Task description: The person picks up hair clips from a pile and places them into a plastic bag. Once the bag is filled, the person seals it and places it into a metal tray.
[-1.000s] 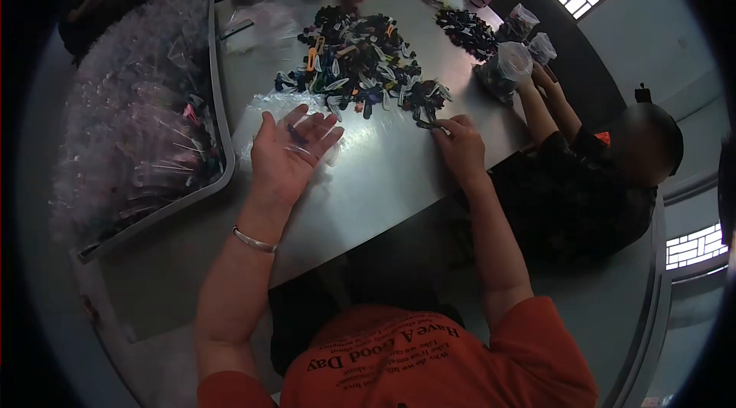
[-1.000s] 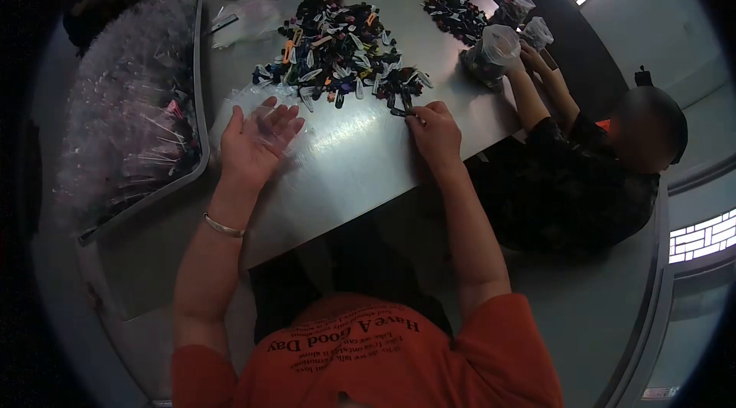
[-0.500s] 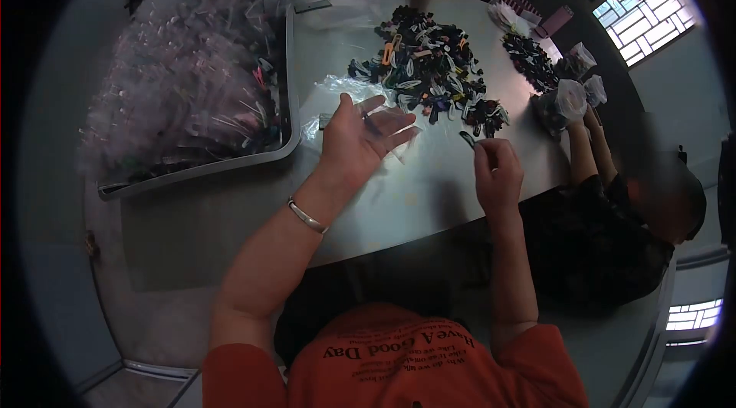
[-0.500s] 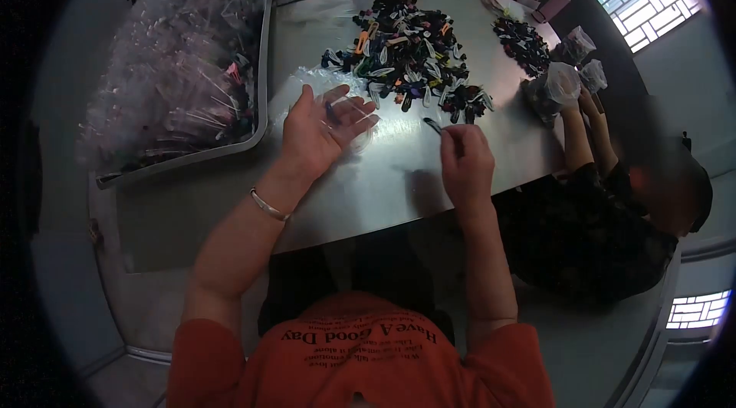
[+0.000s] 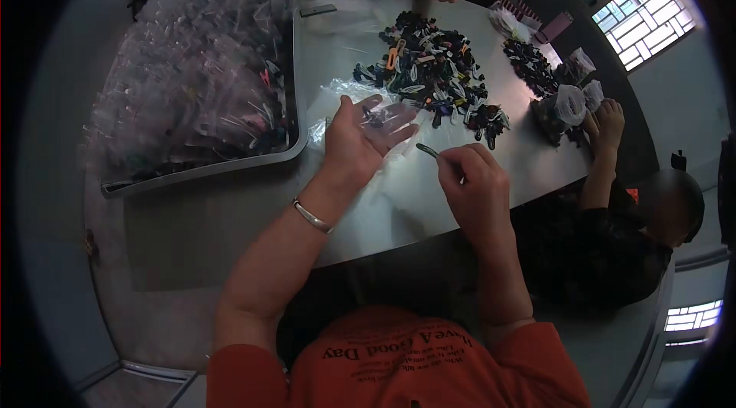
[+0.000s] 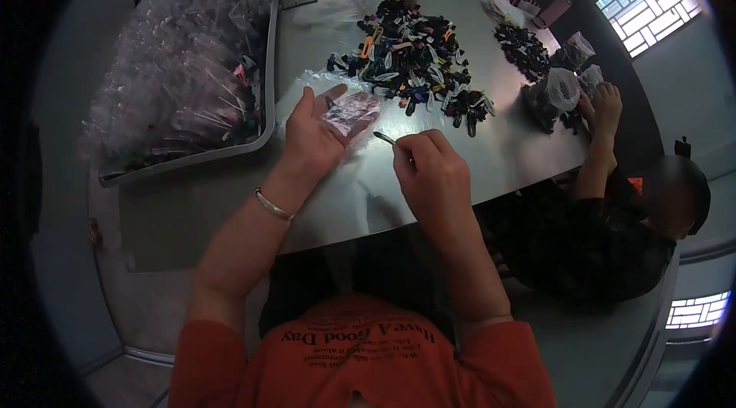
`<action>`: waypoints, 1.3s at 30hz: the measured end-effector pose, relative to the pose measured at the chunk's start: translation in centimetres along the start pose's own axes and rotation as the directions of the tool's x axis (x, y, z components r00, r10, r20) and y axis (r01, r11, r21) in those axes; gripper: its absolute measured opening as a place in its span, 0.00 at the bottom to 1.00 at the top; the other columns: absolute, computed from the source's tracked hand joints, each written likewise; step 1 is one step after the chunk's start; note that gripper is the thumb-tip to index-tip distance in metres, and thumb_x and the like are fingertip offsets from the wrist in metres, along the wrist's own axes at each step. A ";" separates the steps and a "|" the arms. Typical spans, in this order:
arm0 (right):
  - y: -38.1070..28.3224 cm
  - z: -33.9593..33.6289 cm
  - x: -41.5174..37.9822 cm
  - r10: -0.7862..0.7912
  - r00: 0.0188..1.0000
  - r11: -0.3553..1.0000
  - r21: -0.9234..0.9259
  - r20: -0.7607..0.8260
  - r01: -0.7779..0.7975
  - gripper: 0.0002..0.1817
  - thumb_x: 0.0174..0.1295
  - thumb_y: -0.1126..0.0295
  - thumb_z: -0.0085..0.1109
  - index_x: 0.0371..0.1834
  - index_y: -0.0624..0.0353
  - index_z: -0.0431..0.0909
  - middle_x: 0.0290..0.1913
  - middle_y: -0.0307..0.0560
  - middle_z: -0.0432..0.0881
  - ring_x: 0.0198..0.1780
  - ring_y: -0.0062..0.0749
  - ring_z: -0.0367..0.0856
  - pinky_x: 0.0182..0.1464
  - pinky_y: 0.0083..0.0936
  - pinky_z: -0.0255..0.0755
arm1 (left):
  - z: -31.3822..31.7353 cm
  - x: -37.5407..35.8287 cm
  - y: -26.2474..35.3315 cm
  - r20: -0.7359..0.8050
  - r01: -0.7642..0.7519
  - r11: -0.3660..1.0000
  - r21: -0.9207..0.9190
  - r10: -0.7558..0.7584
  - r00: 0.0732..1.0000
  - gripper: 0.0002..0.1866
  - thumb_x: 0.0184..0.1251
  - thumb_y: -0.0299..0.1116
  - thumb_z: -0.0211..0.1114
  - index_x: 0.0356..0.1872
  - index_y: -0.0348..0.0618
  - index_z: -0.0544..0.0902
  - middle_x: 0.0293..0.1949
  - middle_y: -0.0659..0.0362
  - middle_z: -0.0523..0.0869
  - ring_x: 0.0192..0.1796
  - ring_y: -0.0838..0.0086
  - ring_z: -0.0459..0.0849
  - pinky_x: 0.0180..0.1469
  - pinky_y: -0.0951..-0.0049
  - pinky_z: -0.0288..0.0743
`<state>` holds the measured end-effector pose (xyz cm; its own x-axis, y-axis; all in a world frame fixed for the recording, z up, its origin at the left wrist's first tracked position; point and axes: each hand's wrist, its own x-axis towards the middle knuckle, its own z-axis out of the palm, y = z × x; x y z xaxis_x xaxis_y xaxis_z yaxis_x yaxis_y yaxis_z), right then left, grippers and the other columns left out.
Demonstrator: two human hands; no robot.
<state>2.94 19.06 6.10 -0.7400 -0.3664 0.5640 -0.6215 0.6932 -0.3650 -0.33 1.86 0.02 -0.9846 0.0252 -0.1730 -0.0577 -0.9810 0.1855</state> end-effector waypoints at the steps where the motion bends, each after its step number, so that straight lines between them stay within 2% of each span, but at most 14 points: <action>1: 0.1 -0.2 -0.1 0.042 0.999 0.999 0.026 0.004 -0.042 0.04 0.51 0.80 0.63 0.29 0.62 0.79 0.28 0.44 0.80 0.25 0.27 0.80 0.27 0.20 0.73 | 0.0 0.0 0.1 -0.001 0.013 1.000 0.008 -0.013 1.000 0.27 0.75 0.55 0.34 0.51 0.37 0.64 0.50 0.37 0.75 0.56 0.41 0.74 0.60 0.40 0.67; 4: 0.0 -0.8 -0.2 0.135 0.991 0.981 0.142 0.007 -0.134 0.02 0.52 0.80 0.63 0.28 0.63 0.79 0.28 0.43 0.81 0.25 0.22 0.79 0.27 0.18 0.72 | 0.1 -0.1 0.1 0.025 0.022 0.999 0.042 -0.023 0.999 0.26 0.75 0.53 0.34 0.49 0.37 0.66 0.49 0.39 0.77 0.56 0.43 0.75 0.60 0.42 0.68; 8: 0.3 -0.3 0.0 0.170 0.985 0.963 0.217 -0.025 -0.161 0.02 0.51 0.80 0.63 0.28 0.63 0.79 0.27 0.45 0.79 0.24 0.27 0.79 0.27 0.20 0.73 | -0.4 0.1 0.0 0.070 0.052 0.992 0.116 -0.060 0.996 0.23 0.76 0.46 0.40 0.54 0.34 0.69 0.51 0.40 0.77 0.58 0.46 0.75 0.64 0.46 0.65; 10: 0.6 0.1 0.1 0.157 0.987 0.965 0.213 0.012 -0.156 0.02 0.52 0.78 0.64 0.29 0.63 0.80 0.27 0.42 0.81 0.24 0.19 0.77 0.28 0.17 0.71 | -0.6 0.2 -0.2 0.072 0.036 0.989 0.142 -0.047 0.996 0.13 0.73 0.38 0.49 0.46 0.38 0.71 0.46 0.41 0.80 0.52 0.49 0.79 0.57 0.47 0.72; 13: 1.1 0.8 0.0 0.160 0.987 0.971 0.173 0.031 -0.163 0.03 0.52 0.77 0.64 0.29 0.63 0.81 0.27 0.44 0.81 0.24 0.20 0.77 0.27 0.18 0.71 | -0.7 0.3 -0.2 0.060 0.024 0.981 0.190 -0.036 0.998 0.11 0.70 0.31 0.54 0.47 0.37 0.71 0.45 0.43 0.81 0.50 0.51 0.81 0.54 0.50 0.76; 14: 1.0 1.0 0.1 0.159 0.987 0.971 0.174 0.031 -0.162 0.03 0.52 0.77 0.64 0.29 0.63 0.81 0.27 0.44 0.81 0.24 0.20 0.77 0.27 0.18 0.71 | -0.7 0.3 -0.2 0.060 0.022 0.981 0.190 -0.034 0.998 0.11 0.70 0.31 0.54 0.47 0.37 0.71 0.45 0.43 0.81 0.50 0.51 0.81 0.54 0.50 0.76; 16: 0.9 1.4 0.3 0.176 0.984 0.969 0.174 0.012 -0.175 0.03 0.50 0.77 0.63 0.26 0.63 0.79 0.27 0.48 0.80 0.26 0.37 0.81 0.30 0.27 0.74 | -0.5 0.1 -0.1 0.051 0.044 0.969 0.245 -0.058 0.997 0.09 0.72 0.30 0.51 0.46 0.37 0.74 0.48 0.46 0.82 0.53 0.54 0.80 0.56 0.54 0.76; 22: 0.9 3.5 1.9 0.087 0.989 0.981 0.185 -0.117 -0.065 0.04 0.51 0.77 0.63 0.30 0.60 0.79 0.27 0.48 0.80 0.28 0.38 0.81 0.30 0.29 0.75 | -1.1 0.4 -0.5 0.168 0.030 0.964 0.264 -0.077 0.983 0.09 0.72 0.32 0.53 0.45 0.38 0.75 0.48 0.50 0.81 0.49 0.61 0.82 0.53 0.59 0.78; 26: 0.8 4.8 2.8 0.067 0.991 0.994 0.092 -0.117 -0.056 0.05 0.52 0.76 0.64 0.31 0.61 0.79 0.28 0.47 0.81 0.27 0.36 0.82 0.30 0.27 0.75 | -0.7 0.0 -0.4 0.188 0.009 0.967 0.256 -0.059 0.980 0.11 0.72 0.32 0.51 0.47 0.35 0.71 0.45 0.50 0.80 0.46 0.63 0.82 0.49 0.59 0.81; 28: 0.3 5.0 2.9 0.203 0.976 0.942 0.290 -0.082 -0.172 0.05 0.52 0.77 0.64 0.32 0.61 0.79 0.28 0.46 0.83 0.27 0.31 0.83 0.29 0.25 0.76 | -0.8 0.0 -0.4 0.152 0.032 0.975 0.221 -0.067 0.986 0.11 0.73 0.32 0.50 0.47 0.35 0.72 0.46 0.52 0.79 0.45 0.66 0.82 0.50 0.59 0.80; 32: 0.8 5.7 2.7 0.215 0.970 0.911 0.381 -0.113 -0.158 0.06 0.53 0.77 0.64 0.34 0.61 0.80 0.27 0.45 0.83 0.27 0.26 0.84 0.26 0.23 0.75 | -1.4 0.5 -0.5 0.222 0.029 0.976 0.216 -0.078 0.972 0.11 0.73 0.33 0.50 0.48 0.39 0.75 0.45 0.54 0.81 0.47 0.66 0.82 0.52 0.61 0.78; 35: 1.3 5.4 2.8 0.105 0.985 0.924 0.379 -0.138 -0.046 0.07 0.52 0.79 0.64 0.35 0.61 0.80 0.28 0.43 0.83 0.26 0.23 0.82 0.26 0.20 0.74 | -1.1 0.2 -0.4 0.168 0.073 0.962 0.262 -0.120 0.978 0.12 0.73 0.33 0.48 0.49 0.39 0.74 0.47 0.53 0.81 0.51 0.65 0.81 0.55 0.60 0.77; 37: 0.7 4.2 2.9 -0.003 0.953 0.952 0.291 -0.304 0.096 0.08 0.50 0.81 0.65 0.34 0.61 0.81 0.30 0.43 0.82 0.22 0.23 0.78 0.25 0.17 0.73 | -0.4 -0.2 -0.2 0.181 0.071 0.976 0.204 -0.109 0.977 0.13 0.74 0.34 0.48 0.51 0.36 0.73 0.50 0.49 0.80 0.54 0.61 0.80 0.58 0.58 0.75; 39: 1.5 3.3 2.5 0.062 0.956 0.943 0.330 -0.287 0.038 0.11 0.46 0.79 0.68 0.35 0.60 0.82 0.38 0.46 0.80 0.29 0.27 0.78 0.31 0.19 0.74 | 0.3 -0.5 0.2 0.136 0.089 0.982 0.165 -0.112 0.984 0.15 0.74 0.35 0.46 0.52 0.34 0.72 0.51 0.47 0.79 0.55 0.58 0.79 0.60 0.56 0.74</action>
<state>-0.72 17.15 4.50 -0.6718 -0.1295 0.7293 -0.6995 0.4347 -0.5672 0.12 1.66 0.45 -0.9851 0.1613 -0.0598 -0.1720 -0.9293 0.3267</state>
